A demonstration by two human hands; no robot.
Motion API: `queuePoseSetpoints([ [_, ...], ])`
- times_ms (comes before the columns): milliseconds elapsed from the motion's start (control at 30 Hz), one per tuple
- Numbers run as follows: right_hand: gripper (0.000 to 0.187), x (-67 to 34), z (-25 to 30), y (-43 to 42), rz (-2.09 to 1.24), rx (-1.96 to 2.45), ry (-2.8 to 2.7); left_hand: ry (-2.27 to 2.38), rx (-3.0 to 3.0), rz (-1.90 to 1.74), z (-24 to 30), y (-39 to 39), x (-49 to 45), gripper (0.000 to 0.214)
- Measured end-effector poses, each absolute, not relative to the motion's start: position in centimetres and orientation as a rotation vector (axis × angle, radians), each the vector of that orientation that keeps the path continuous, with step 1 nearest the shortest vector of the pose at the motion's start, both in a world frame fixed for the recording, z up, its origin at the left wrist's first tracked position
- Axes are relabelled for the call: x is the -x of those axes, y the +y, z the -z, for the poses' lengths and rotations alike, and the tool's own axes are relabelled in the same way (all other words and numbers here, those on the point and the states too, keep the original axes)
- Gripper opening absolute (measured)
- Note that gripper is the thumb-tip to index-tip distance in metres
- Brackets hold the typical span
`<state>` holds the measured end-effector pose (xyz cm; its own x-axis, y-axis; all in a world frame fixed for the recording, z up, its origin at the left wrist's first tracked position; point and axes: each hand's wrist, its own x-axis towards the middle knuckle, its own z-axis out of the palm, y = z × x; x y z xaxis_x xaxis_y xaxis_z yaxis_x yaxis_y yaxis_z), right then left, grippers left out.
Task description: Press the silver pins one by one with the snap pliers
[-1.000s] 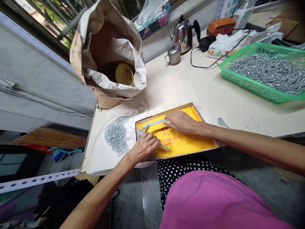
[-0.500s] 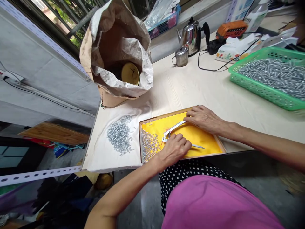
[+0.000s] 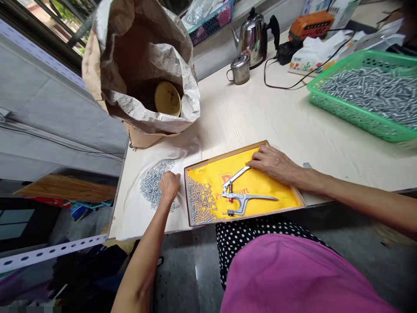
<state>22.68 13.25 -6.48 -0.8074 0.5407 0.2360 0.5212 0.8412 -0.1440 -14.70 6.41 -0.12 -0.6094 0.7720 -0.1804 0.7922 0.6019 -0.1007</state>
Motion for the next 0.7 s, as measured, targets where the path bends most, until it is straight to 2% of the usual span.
queuePoseSetpoints([
  [233,0.029,-22.4,6.3,13.1,-0.014,0.854,-2.81,2.668,-1.343,0.306,0.3,6.9,15.1,0.026],
  [300,0.027,-22.4,6.5,13.2,-0.016,0.869,-2.82,2.656,-1.411,0.192,-0.2,6.2,14.6,0.026],
  [400,0.026,-22.3,6.6,13.2,-0.053,0.896,-2.811,2.539,-1.497,-0.217,-1.2,4.1,11.9,0.025],
  [500,0.024,-22.1,6.4,13.1,-0.106,0.933,-2.806,2.124,-1.254,-0.553,-1.5,1.2,7.4,0.029],
  [600,0.024,-21.8,6.2,12.9,-0.112,0.983,-2.822,1.853,-1.058,-0.588,-0.9,-1.1,3.3,0.038],
  [700,0.026,-21.6,6.2,12.6,-0.053,1.018,-2.831,1.777,-0.965,-0.562,0.4,-1.9,1.4,0.045],
])
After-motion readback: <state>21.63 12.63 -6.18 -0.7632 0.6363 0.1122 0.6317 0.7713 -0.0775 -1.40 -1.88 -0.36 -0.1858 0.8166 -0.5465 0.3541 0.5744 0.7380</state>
